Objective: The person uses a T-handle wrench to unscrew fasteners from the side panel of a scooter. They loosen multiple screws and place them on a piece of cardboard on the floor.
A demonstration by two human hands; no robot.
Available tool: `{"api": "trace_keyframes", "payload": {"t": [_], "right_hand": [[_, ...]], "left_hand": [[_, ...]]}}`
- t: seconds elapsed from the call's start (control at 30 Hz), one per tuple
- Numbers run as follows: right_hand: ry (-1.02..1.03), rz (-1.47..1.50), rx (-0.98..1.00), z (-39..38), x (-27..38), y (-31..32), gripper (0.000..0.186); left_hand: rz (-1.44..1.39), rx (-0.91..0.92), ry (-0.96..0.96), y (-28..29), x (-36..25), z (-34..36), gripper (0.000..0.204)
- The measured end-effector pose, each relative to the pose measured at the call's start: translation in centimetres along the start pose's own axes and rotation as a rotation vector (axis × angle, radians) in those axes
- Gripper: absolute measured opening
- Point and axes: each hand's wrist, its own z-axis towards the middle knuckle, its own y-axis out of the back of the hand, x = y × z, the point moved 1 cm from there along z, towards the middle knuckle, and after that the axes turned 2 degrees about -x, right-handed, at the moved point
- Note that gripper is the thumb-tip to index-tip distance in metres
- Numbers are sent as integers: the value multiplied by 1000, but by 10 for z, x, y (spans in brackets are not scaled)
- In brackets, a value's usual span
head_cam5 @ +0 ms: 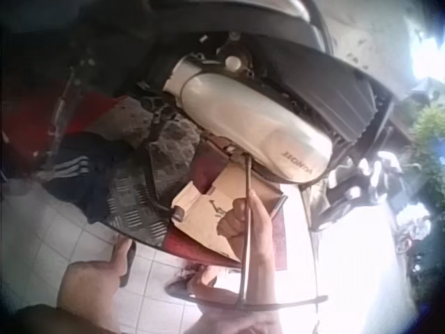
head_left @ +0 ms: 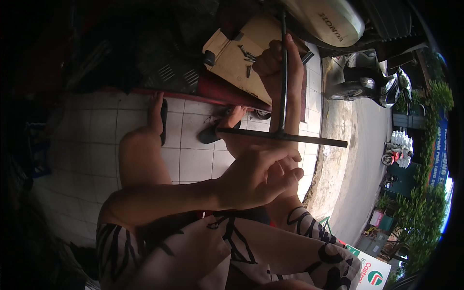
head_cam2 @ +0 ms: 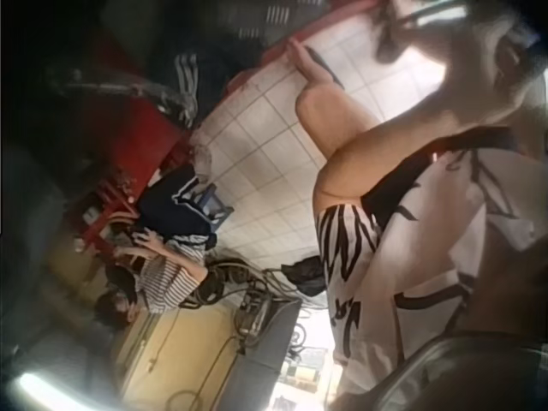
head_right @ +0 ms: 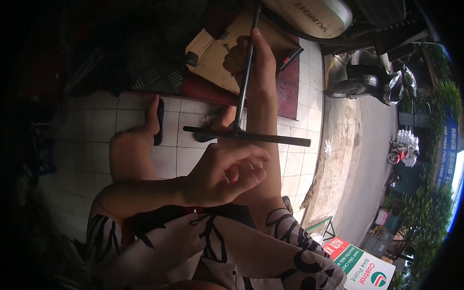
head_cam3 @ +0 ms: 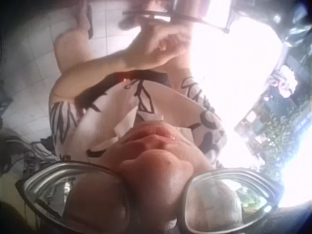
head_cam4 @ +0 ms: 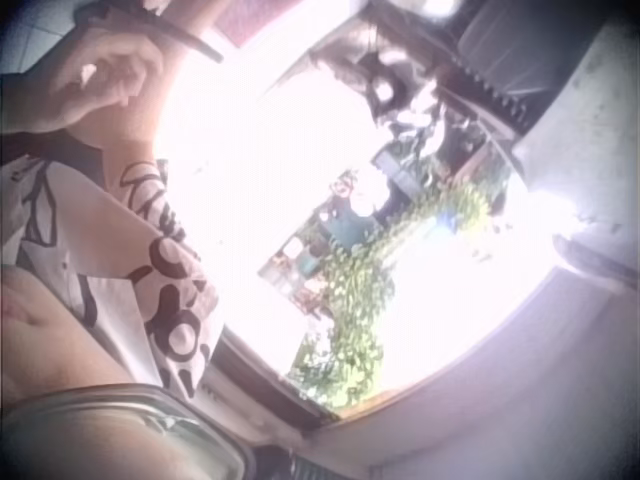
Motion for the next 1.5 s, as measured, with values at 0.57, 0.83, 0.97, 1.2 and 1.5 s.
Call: {"api": "trace_keyframes", "payload": {"t": [0.57, 0.83, 0.97, 1.2, 1.5], "right_hand": [[-17, 5, -117, 4, -10, -12, 46], [-11, 43, -69, 4, -10, -6, 44], [-4, 69, -24, 4, -8, -2, 45], [-100, 345, 167, -24, 16, 37, 44], [-205, 152, -43, -50, 39, 94, 25]], "left_hand": [[-481, -293, -8, 16, 3, 13, 41], [-168, -351, -71, 18, 7, 15, 36], [-29, -261, -131, 27, 7, 20, 35], [710, -276, -67, 86, 69, 70, 14], [1158, -551, 165, 92, 113, 145, 21]]}}
